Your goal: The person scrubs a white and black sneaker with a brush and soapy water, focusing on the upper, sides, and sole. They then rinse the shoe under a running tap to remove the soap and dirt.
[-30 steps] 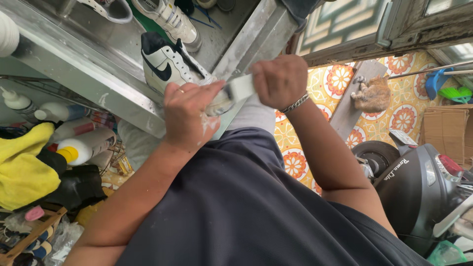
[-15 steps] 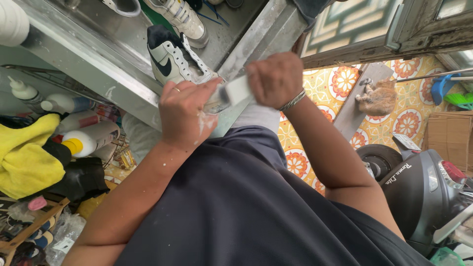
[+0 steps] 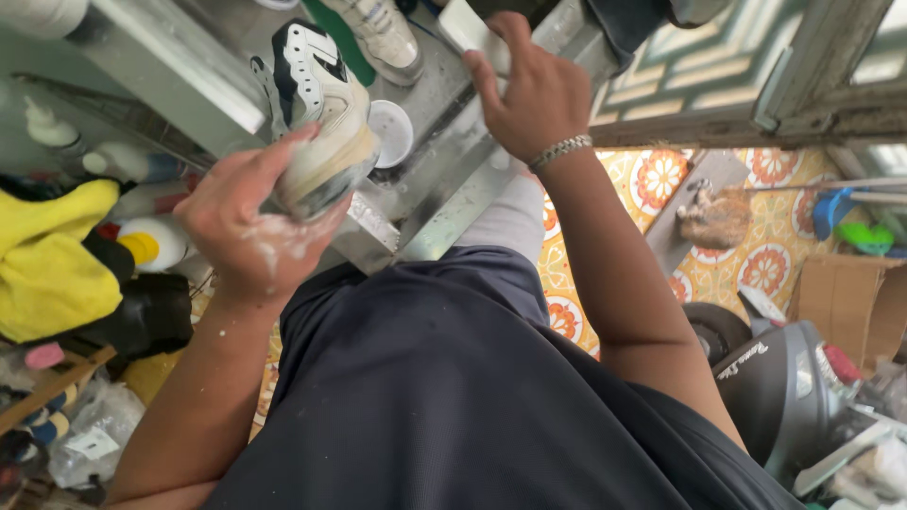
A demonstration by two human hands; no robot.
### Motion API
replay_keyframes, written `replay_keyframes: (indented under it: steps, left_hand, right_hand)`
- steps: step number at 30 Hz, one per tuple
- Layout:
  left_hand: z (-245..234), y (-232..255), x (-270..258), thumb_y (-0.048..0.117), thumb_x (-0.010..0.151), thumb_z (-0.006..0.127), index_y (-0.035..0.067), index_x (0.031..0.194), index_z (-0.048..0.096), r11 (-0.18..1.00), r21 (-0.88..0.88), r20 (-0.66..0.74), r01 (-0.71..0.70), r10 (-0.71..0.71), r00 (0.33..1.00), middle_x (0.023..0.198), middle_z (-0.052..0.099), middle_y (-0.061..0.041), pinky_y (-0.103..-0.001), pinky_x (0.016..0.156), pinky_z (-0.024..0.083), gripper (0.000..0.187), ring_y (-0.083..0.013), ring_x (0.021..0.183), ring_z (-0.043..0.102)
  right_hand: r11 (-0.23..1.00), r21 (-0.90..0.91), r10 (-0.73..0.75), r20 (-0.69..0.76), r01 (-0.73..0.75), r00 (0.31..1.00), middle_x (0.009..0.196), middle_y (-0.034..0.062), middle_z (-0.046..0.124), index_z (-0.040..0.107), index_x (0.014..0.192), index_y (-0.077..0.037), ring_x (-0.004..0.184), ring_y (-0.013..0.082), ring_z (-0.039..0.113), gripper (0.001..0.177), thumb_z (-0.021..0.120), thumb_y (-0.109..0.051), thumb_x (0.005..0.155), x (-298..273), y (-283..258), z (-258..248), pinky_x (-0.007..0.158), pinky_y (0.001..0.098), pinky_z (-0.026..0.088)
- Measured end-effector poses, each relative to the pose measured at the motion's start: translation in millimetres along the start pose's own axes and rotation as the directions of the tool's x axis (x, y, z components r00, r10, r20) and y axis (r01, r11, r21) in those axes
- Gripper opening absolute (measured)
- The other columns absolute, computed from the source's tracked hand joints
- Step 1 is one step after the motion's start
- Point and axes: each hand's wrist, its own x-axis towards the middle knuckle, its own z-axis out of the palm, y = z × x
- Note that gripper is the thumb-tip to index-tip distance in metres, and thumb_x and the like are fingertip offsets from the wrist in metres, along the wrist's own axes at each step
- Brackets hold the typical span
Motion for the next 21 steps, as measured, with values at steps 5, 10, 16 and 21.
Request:
replay_keyframes:
  steps: [5,10,16,21]
  left_hand:
    - [-15,1,-16,0.014,0.084,0.095,0.006,0.129,0.074,0.998,0.029,-0.074,0.049,-0.047,0.996,0.112,0.076,-0.012,-0.032,0.087,0.06,0.05,-0.0235,0.095,0.075]
    - [-16,1,-24,0.011,0.079,0.093,0.004,0.129,0.072,0.998,-0.038,-0.117,0.053,-0.057,0.992,0.117,0.076,-0.01,-0.035,0.093,0.059,0.054,-0.0248,0.101,0.074]
    - [-16,0,-20,0.01,0.079,0.092,0.003,0.121,0.072,0.997,-0.063,-0.149,0.043,-0.052,0.988,0.122,0.075,-0.008,-0.035,0.092,0.06,0.047,-0.0251,0.101,0.074]
    - [-10,3,-8,0.01,0.079,0.091,0.005,0.121,0.07,0.997,-0.079,-0.122,0.011,-0.021,0.992,0.125,0.075,-0.007,-0.035,0.095,0.057,0.047,-0.0242,0.102,0.074]
  right_hand:
    - [0.914,-0.215,-0.187,0.527,0.344,0.829,0.114,0.0154,0.073,0.072,0.113,-0.011,0.104,0.0335,0.071,0.023,0.062,-0.018,0.094,49,-32,85,0.081,0.046,0.056]
    - [0.844,-0.361,0.102,0.834,0.397,0.543,0.122,0.0142,0.073,0.072,0.123,-0.017,0.111,0.0332,0.07,0.028,0.058,-0.019,0.099,67,-68,151,0.09,0.0458,0.055]
    - [0.882,-0.311,0.041,0.8,0.354,0.599,0.117,0.0133,0.073,0.07,0.128,-0.023,0.107,0.0345,0.069,0.034,0.056,-0.02,0.098,58,-51,156,0.087,0.047,0.055]
    - [0.957,-0.128,-0.162,0.511,0.261,0.844,0.107,0.0156,0.071,0.065,0.137,-0.026,0.093,0.0378,0.068,0.041,0.058,-0.022,0.096,32,-35,58,0.078,0.0484,0.053]
